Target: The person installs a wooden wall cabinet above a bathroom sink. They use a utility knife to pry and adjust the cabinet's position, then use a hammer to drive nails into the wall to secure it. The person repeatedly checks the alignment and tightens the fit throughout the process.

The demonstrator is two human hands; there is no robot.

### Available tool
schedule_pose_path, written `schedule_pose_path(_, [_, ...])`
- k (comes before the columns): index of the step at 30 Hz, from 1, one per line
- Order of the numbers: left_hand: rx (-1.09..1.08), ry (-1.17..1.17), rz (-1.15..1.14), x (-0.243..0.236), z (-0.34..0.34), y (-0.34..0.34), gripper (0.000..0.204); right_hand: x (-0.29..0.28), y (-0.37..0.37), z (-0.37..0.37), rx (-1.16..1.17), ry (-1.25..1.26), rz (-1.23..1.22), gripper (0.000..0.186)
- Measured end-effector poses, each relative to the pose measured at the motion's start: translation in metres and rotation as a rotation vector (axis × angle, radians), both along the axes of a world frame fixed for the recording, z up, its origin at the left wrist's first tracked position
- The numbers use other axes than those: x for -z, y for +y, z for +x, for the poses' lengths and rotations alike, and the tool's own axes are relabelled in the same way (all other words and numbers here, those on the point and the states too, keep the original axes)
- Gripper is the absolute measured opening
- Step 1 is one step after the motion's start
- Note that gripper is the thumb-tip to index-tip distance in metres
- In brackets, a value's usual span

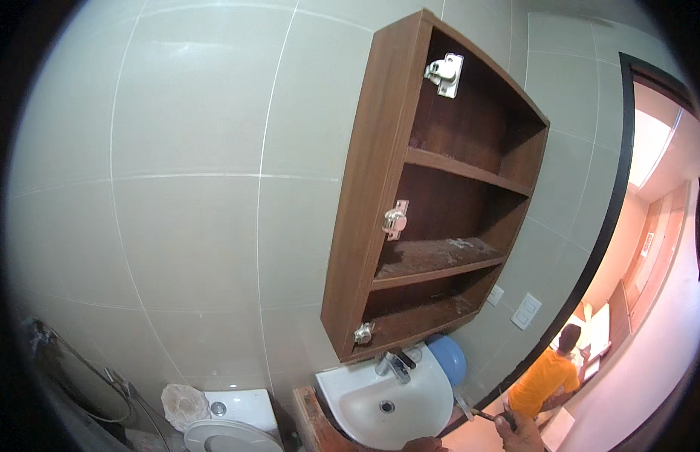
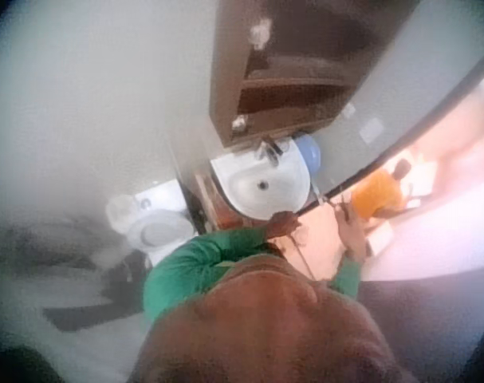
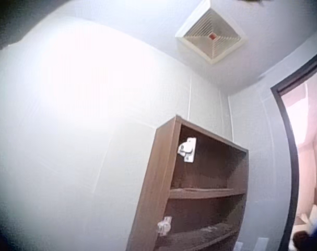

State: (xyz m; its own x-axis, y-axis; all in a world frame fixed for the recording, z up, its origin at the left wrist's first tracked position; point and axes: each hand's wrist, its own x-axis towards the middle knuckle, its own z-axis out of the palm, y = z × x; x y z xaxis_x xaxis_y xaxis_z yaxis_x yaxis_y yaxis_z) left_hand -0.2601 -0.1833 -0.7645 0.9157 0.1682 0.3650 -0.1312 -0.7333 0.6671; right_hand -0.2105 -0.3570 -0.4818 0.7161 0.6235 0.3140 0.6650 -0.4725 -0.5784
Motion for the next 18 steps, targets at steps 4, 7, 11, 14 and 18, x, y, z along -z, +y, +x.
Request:
schedule_pose_path(4, [-0.102, 0.06, -0.914, -0.113, -0.03, 0.049, 0.026, -0.031, 0.012, 0.03, 0.07, 0.13, -0.02, 0.028])
schedule_pose_path(7, [0.193, -0.564, -0.679, -0.204, -0.064, 0.106, 0.041, -0.069, 0.041, 0.059, -0.078, -0.272, 0.137, 0.036])
schedule_pose_path(11, [-0.217, -0.988, 0.144, -0.43, -0.128, 0.164, 0.009, -0.136, 0.052, 0.058, -0.079, -0.375, 0.36, 0.036])
schedule_pose_path(14, [-0.503, -1.02, 0.189, -0.583, -0.127, 0.198, 0.041, -0.205, 0.05, 0.034, -0.003, -0.195, 0.404, 0.034])
schedule_pose_path(18, [-0.584, -1.035, 0.342, -0.733, -0.149, 0.25, 0.066, -0.297, 0.069, 0.011, -0.155, -0.692, 0.442, 0.033])
